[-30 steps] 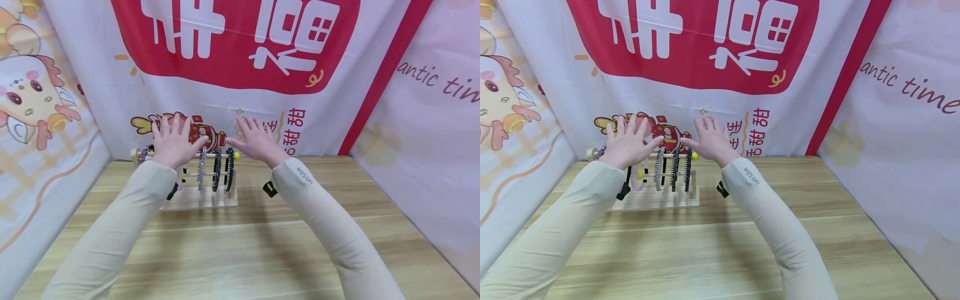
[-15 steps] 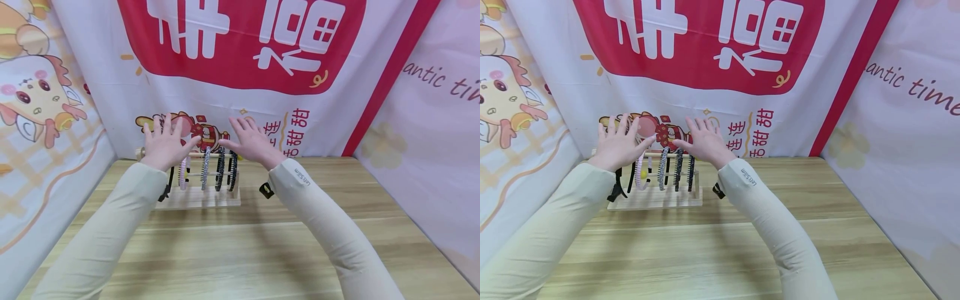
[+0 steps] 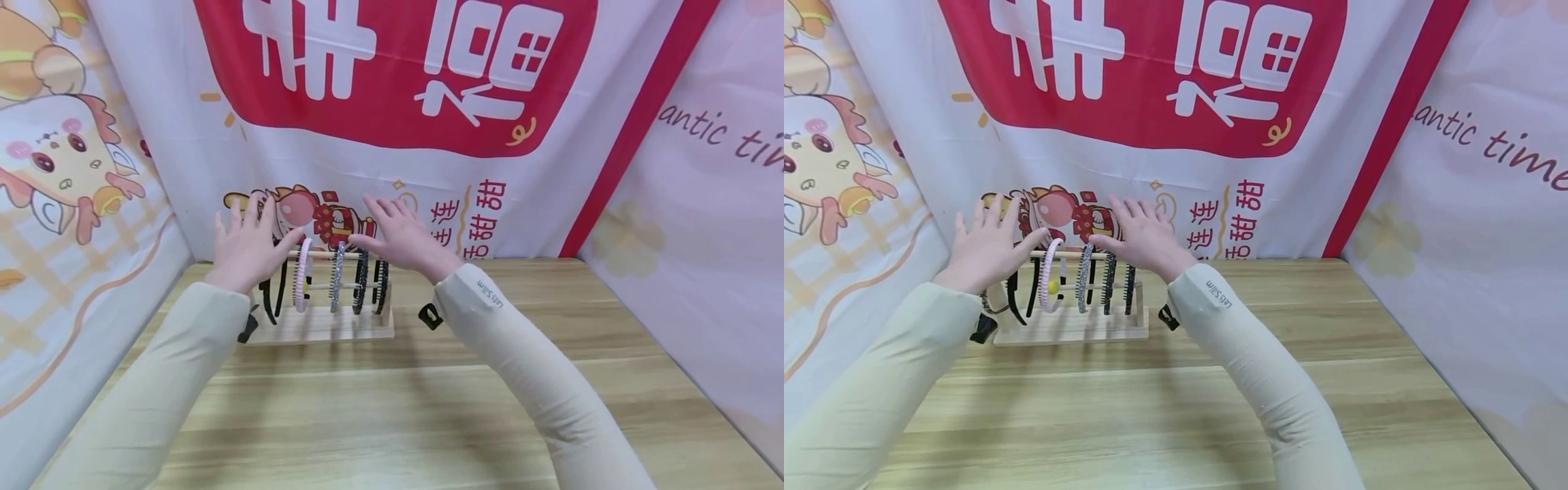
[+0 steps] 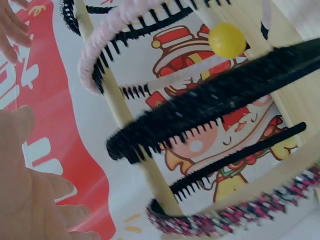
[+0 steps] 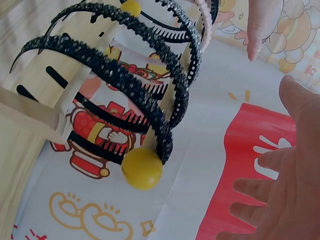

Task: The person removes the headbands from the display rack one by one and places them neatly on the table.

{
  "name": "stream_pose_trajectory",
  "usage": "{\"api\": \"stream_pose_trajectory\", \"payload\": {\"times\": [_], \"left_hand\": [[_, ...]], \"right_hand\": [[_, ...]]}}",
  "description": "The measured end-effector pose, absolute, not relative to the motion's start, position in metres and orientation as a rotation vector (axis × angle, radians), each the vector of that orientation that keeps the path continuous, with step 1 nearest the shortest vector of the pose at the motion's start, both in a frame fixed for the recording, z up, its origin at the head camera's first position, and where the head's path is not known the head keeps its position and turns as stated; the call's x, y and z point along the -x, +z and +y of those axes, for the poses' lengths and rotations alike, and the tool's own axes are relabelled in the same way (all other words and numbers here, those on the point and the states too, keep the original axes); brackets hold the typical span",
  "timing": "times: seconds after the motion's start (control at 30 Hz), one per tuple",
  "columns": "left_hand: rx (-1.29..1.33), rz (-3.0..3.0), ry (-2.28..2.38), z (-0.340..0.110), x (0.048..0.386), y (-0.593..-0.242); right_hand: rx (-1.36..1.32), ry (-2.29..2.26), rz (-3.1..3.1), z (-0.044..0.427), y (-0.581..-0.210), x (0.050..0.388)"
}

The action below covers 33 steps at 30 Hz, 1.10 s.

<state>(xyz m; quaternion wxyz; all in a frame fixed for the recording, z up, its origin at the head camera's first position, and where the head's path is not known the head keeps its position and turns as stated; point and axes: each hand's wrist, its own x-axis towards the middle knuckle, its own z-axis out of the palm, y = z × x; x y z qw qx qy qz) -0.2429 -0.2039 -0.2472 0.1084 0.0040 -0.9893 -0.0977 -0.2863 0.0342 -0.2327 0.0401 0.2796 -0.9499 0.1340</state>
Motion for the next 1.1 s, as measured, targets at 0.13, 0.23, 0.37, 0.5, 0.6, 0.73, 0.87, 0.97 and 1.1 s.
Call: {"api": "stream_pose_trajectory", "payload": {"times": [0.13, 0.23, 0.37, 0.5, 0.6, 0.73, 0.87, 0.97, 1.1], "left_hand": [[-0.008, -2.886, -0.325, -0.214, 0.242, -0.251], [0.006, -2.862, -0.345, -0.221, 0.241, -0.254], [0.038, -2.824, -0.377, -0.23, 0.238, -0.258], [0.083, -2.794, -0.408, -0.239, 0.234, -0.264], [0.11, -2.777, -0.43, -0.244, 0.233, -0.269], [0.148, -2.755, -0.463, -0.251, 0.232, -0.275], [0.17, -2.745, -0.487, -0.258, 0.232, -0.279], [0.173, -2.742, -0.504, -0.263, 0.23, -0.283], [0.166, -2.746, -0.53, -0.268, 0.229, -0.288]], "right_hand": [[-0.886, 0.419, -2.902, 0.031, -0.233, 0.284], [-0.907, 0.426, -2.895, 0.029, -0.234, 0.283], [-0.946, 0.46, -2.899, 0.027, -0.235, 0.282], [-0.995, 0.498, -2.903, 0.026, -0.236, 0.281], [-1.023, 0.512, -2.9, 0.025, -0.237, 0.28], [-1.022, 0.558, -2.894, 0.026, -0.238, 0.279], [-1.014, 0.608, -2.875, 0.027, -0.239, 0.28], [-1.024, 0.623, -2.848, 0.028, -0.241, 0.282], [-1.016, 0.651, -2.838, 0.031, -0.244, 0.284]]}}
